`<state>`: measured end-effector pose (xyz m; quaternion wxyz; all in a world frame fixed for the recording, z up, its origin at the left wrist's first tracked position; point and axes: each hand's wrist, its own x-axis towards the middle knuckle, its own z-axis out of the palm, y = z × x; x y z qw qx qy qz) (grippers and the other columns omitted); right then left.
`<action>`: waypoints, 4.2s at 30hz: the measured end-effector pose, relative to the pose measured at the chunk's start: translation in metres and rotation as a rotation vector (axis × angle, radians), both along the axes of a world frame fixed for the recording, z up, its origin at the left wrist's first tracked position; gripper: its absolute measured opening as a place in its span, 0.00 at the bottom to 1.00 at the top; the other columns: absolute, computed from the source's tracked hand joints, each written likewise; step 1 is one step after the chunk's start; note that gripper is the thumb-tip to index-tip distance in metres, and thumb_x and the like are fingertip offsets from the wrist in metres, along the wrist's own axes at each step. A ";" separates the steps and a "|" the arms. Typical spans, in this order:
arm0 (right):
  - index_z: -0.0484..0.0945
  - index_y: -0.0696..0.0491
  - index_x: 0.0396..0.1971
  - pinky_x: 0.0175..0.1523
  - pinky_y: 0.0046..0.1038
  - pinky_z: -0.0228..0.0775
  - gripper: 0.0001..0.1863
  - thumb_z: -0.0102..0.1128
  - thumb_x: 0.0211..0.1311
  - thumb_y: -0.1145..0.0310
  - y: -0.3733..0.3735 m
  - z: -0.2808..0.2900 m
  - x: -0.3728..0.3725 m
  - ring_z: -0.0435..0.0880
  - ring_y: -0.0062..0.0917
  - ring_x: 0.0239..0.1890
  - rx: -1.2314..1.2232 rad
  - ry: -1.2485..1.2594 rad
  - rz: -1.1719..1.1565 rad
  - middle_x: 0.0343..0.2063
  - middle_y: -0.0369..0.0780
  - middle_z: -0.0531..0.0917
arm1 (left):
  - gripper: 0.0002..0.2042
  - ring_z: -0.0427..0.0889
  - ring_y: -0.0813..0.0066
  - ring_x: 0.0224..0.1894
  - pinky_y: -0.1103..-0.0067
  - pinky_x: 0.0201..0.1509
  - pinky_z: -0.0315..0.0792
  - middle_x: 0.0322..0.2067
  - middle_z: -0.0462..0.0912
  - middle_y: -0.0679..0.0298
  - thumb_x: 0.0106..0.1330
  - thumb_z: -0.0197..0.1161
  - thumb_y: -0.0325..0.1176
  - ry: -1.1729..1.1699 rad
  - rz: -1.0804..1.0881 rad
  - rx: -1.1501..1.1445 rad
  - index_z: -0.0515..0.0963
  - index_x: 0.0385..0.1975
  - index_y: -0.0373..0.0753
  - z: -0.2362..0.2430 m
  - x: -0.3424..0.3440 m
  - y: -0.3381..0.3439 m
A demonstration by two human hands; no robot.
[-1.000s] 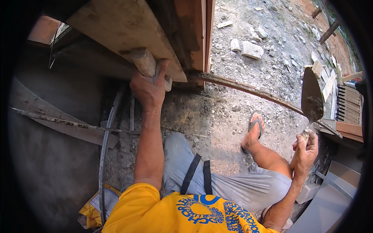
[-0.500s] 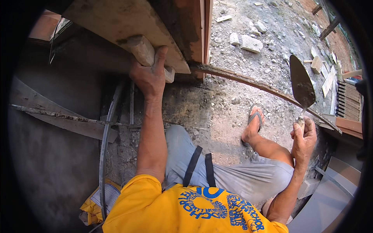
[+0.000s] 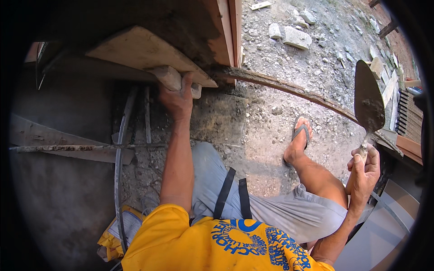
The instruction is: The person scoops cement from a bucket with a trowel and applies it to a wooden frame, smoothing it with a float. The person repeatedly scoops and applies cement to the frame, working on different sections.
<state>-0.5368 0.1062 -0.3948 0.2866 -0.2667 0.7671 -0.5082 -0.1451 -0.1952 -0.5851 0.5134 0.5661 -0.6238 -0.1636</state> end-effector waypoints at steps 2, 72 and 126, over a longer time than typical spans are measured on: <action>0.73 0.61 0.59 0.37 0.18 0.71 0.23 0.67 0.67 0.72 0.000 0.000 0.001 0.78 0.15 0.32 0.024 0.014 0.023 0.39 0.40 0.84 | 0.30 0.82 0.64 0.53 0.69 0.59 0.74 0.51 0.84 0.53 0.61 0.81 0.38 0.001 0.008 0.018 0.75 0.57 0.29 -0.031 0.005 0.000; 0.86 0.57 0.49 0.57 0.45 0.79 0.23 0.58 0.64 0.55 0.357 -0.174 -0.032 0.86 0.51 0.54 1.256 0.034 -0.294 0.49 0.53 0.88 | 0.30 0.73 0.58 0.69 0.61 0.74 0.69 0.65 0.75 0.50 0.65 0.73 0.31 0.350 -0.109 0.960 0.71 0.63 0.22 -0.056 0.175 0.147; 0.83 0.61 0.37 0.30 0.31 0.67 0.20 0.73 0.60 0.58 -0.062 0.025 0.005 0.73 0.26 0.20 0.463 0.727 0.926 0.18 0.41 0.76 | 0.34 0.72 0.63 0.67 0.67 0.72 0.63 0.65 0.75 0.57 0.62 0.78 0.37 0.344 0.096 0.798 0.71 0.67 0.36 -0.109 0.188 0.221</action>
